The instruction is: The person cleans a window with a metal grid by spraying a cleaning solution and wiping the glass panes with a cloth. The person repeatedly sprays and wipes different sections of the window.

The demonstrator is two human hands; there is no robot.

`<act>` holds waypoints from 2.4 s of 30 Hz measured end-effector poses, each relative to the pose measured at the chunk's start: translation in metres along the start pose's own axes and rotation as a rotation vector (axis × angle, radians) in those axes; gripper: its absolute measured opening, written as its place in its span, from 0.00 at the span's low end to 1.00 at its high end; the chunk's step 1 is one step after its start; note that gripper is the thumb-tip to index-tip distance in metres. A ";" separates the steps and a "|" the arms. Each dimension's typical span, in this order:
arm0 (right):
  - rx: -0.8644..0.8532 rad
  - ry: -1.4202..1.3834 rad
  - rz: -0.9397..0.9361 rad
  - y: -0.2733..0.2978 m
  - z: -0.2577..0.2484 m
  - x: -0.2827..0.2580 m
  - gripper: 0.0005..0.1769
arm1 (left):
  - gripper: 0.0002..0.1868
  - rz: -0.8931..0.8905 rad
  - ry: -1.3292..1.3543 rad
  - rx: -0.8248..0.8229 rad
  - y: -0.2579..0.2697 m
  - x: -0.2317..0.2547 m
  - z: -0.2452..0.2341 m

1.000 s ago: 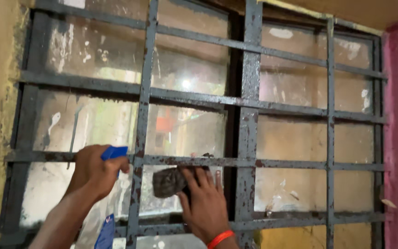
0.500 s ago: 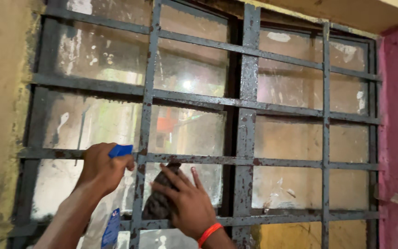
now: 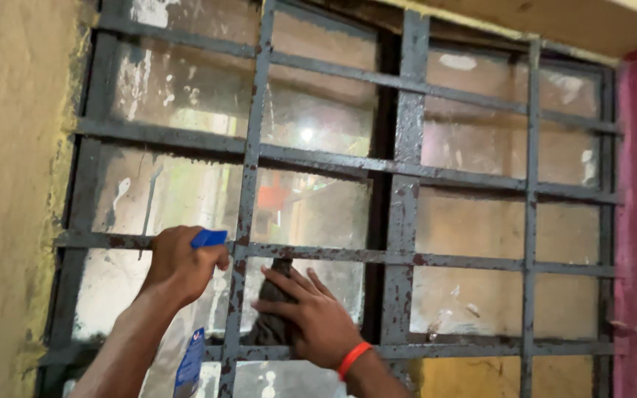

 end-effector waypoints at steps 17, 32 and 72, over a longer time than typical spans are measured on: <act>0.297 -0.151 0.277 -0.010 -0.085 0.002 0.29 | 0.14 0.009 -0.126 -0.014 -0.004 0.000 0.003; 0.486 -0.045 0.192 -0.109 -0.052 0.027 0.12 | 0.13 0.027 0.025 -0.048 0.001 -0.003 -0.002; 0.408 -0.219 0.386 0.083 0.001 -0.005 0.21 | 0.20 -0.252 0.357 -0.009 0.108 0.008 -0.012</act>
Point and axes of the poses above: each hand's wrist, its own y-axis away from the middle knuckle, its own z-axis out of the palm, x = y × z, the point moved 5 cm from there along -y, towards the middle knuckle, and after that the axes turned 3 degrees about y, right-handed, at the moved point
